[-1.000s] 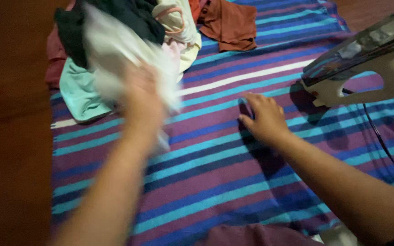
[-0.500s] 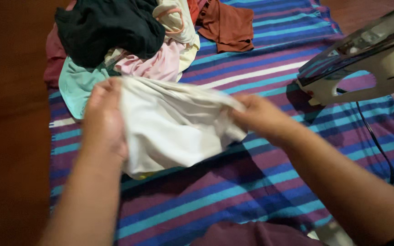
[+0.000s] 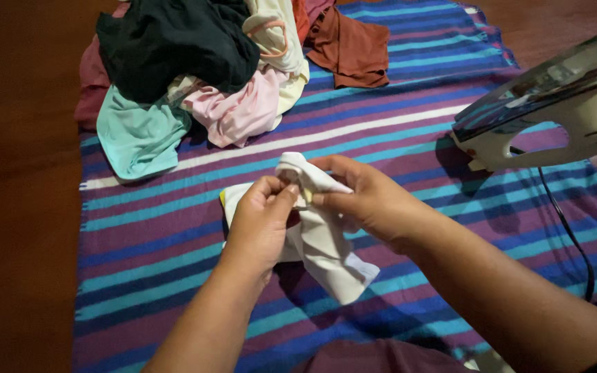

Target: The person irons a small white patterned tank top on a striped cloth laid on the floor. After finishing, the person picks up a second white tank top with a yellow trim and cartoon graphic, lays it flat, and begins ironing it.

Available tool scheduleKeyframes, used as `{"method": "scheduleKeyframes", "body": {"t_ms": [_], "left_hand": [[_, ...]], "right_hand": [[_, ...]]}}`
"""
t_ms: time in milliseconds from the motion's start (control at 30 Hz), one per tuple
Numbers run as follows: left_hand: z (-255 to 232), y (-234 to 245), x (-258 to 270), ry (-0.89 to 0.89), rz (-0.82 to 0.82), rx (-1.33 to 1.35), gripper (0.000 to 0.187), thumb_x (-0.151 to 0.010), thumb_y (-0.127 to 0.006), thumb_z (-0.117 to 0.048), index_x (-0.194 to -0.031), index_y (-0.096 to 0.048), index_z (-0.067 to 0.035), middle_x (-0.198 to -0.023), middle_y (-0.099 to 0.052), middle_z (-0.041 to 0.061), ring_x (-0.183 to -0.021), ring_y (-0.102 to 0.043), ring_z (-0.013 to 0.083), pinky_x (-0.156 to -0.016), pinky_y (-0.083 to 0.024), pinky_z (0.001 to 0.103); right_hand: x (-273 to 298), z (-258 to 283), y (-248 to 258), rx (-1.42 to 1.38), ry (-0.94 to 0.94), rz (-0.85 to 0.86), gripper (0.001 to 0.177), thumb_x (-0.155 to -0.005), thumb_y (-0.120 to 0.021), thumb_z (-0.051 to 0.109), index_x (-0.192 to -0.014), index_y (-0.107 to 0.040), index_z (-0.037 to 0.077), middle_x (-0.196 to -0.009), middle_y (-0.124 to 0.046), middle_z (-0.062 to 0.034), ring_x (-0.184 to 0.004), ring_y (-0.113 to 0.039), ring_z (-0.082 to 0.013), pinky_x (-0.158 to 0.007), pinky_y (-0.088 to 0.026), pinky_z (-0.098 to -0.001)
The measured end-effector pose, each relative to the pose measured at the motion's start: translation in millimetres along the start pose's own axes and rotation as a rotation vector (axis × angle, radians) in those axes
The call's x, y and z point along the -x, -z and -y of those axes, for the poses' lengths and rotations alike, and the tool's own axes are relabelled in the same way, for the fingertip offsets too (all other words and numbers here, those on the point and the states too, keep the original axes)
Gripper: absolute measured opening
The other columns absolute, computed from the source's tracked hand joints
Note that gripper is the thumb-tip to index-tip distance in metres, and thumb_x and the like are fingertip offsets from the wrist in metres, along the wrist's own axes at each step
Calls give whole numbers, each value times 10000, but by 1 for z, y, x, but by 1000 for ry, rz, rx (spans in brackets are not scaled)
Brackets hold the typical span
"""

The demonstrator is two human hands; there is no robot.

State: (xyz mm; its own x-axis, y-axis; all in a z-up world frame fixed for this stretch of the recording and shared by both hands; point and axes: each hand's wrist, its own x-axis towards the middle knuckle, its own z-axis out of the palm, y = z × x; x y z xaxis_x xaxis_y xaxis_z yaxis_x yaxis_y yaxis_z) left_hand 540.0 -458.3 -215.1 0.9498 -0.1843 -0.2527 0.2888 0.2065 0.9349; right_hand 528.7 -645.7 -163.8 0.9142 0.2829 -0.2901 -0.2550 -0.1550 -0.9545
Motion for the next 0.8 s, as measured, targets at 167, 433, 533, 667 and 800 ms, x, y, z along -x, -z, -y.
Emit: {"method": "scheduleKeyframes", "body": {"t_ms": [167,433,533,667,800], "left_hand": [[0,8,-1,-52,-55,417,137,-1009,-579,-183,-1072,-607,-64,-1009,-686,89,-904,-676,201,-848,-574,372],[-18,21,-3,-113,-107,337,331,-982,-589,-225,-1276,-523,-89,-1222,-661,111,-1103,-662,259,-984,-526,419],[-16,-9,9,-283,-157,-419,649,-871,-683,-186,-1454,-402,-142,-1320,-574,132,-1160,-624,302,-989,-505,424],[-10,-21,10,-626,-45,-643,706,-824,-702,-40,-1479,-439,-80,-1397,-554,232,-1267,-570,393,-1043,-452,426],[2,-1,1,-474,-19,-580,500,-895,-519,47,-1372,-568,-96,-1193,-741,131,-1143,-721,295,-953,-532,354]], "right_hand": [[-3,-4,2,-394,-106,-119,313,-921,-663,236,-1169,-643,46,-969,-751,-69,-818,-723,-155,-739,-586,-320],[-2,-8,19,-408,-2,-208,261,-991,-607,300,-1083,-660,62,-944,-730,-27,-813,-694,-130,-730,-564,-298],[-2,-2,12,-194,59,-161,287,-1016,-600,316,-1069,-688,48,-893,-705,-14,-764,-649,-110,-696,-536,-295],[2,25,3,-142,45,19,321,-1014,-589,339,-1062,-704,43,-868,-720,-17,-731,-650,-115,-673,-541,-319],[18,53,12,-391,-1,156,359,-1007,-614,381,-1092,-684,39,-935,-740,-78,-815,-704,-187,-768,-575,-377]]}}
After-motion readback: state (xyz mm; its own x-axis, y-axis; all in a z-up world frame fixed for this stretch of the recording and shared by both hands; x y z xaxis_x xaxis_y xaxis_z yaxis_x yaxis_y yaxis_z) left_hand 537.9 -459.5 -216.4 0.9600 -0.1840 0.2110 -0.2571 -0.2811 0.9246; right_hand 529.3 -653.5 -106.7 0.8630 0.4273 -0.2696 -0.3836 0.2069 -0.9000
